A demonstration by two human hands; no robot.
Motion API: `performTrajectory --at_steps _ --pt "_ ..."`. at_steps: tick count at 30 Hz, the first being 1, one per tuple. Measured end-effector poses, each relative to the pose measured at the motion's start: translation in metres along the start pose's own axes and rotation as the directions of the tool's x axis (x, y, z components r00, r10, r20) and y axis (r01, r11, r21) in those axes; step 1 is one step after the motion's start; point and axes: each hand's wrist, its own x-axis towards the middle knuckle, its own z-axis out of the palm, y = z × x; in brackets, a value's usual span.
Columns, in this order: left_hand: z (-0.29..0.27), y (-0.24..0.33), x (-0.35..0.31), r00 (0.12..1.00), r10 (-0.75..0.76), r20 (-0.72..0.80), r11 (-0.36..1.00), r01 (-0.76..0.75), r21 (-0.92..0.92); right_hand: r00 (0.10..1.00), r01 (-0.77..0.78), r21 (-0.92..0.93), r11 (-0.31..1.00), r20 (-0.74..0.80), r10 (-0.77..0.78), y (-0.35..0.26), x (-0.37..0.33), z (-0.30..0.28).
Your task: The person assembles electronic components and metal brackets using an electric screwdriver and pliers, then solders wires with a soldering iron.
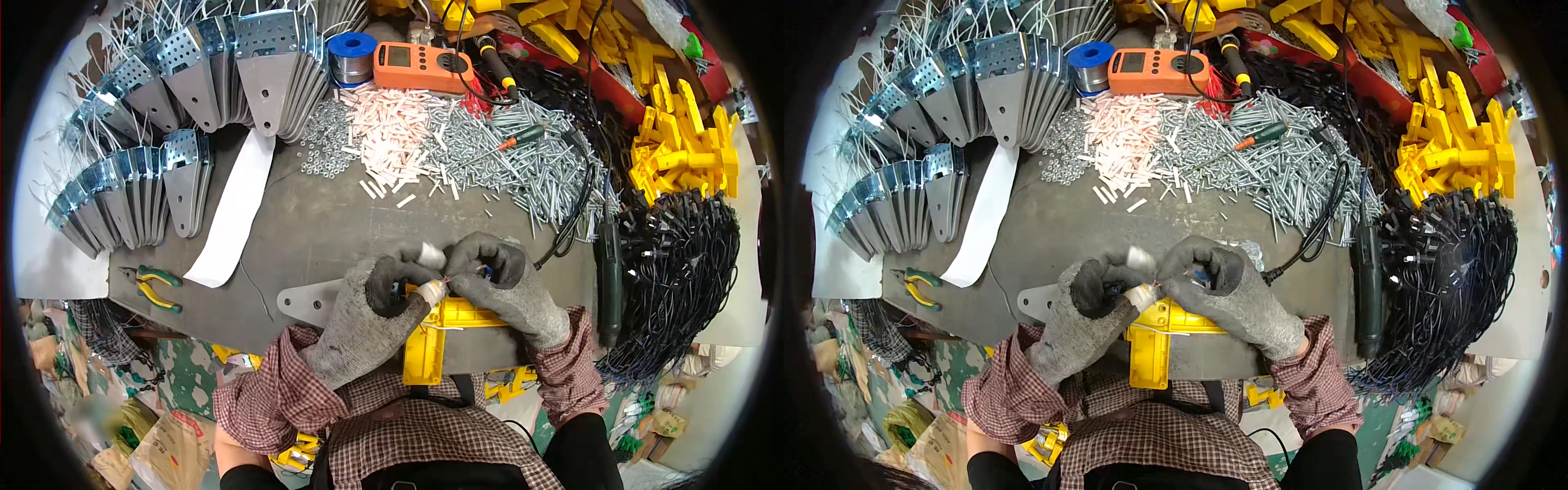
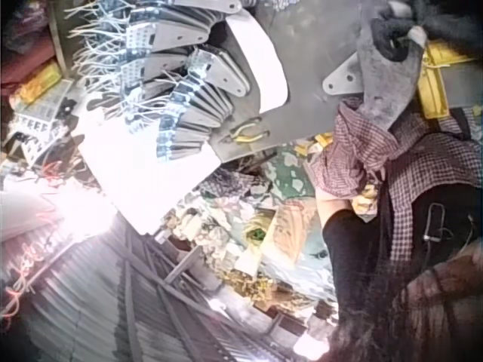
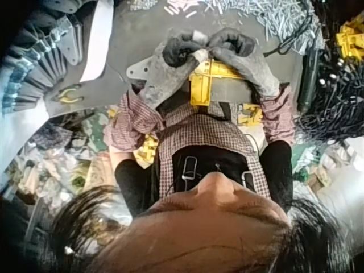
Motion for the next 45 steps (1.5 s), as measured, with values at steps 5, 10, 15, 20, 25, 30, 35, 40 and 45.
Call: performTrajectory --at_steps 5,10,15,20,25,30,35,40,45 --pt "-0.001 0.009 0.0 0.997 -0.065 0.049 0.997 0.067 -0.034 0.997 0.072 -0.101 0.992 -0.011 -0.073 -0.002 -0.004 0.004" --pt "0.002 0.004 -0.002 1.0 0.014 -0.012 0.994 -0.015 -0.111 0.925 0.302 -0.528 0.794 -0.04 -0.378 -0.007 -0.007 0.011" --pt "-0.003 0.01 0.001 0.963 0.267 0.045 0.936 -0.271 0.226 0.929 0.282 -0.54 0.793 -0.053 -0.367 -0.004 -0.007 0.011" --pt "-0.011 0.012 0.007 0.783 0.541 0.307 0.571 -0.61 0.55 0.982 0.177 -0.145 0.974 -0.037 -0.184 0.004 -0.004 0.011" --pt "-0.013 0.014 0.003 0.975 -0.113 0.191 0.945 0.165 -0.281 0.777 0.525 -0.657 0.541 0.11 -0.62 0.0 -0.004 0.013" --pt "-0.013 0.005 0.005 0.839 0.481 0.256 0.689 -0.542 0.481 0.938 0.339 -0.37 0.865 0.068 -0.339 0.005 -0.005 0.003" --pt "-0.009 0.003 -0.003 0.921 0.333 0.2 0.855 -0.385 0.348 0.893 0.437 -0.427 0.792 0.098 -0.44 0.004 -0.007 0.005" --pt "0.0 0.001 -0.002 0.989 0.094 0.116 0.99 -0.106 0.094 0.798 0.481 -0.755 0.446 0.167 -0.579 -0.003 -0.02 0.008" --pt "0.001 0.009 0.009 0.722 0.61 0.326 0.41 -0.64 0.65 0.979 0.128 -0.293 0.947 -0.116 -0.168 -0.002 -0.004 0.018"
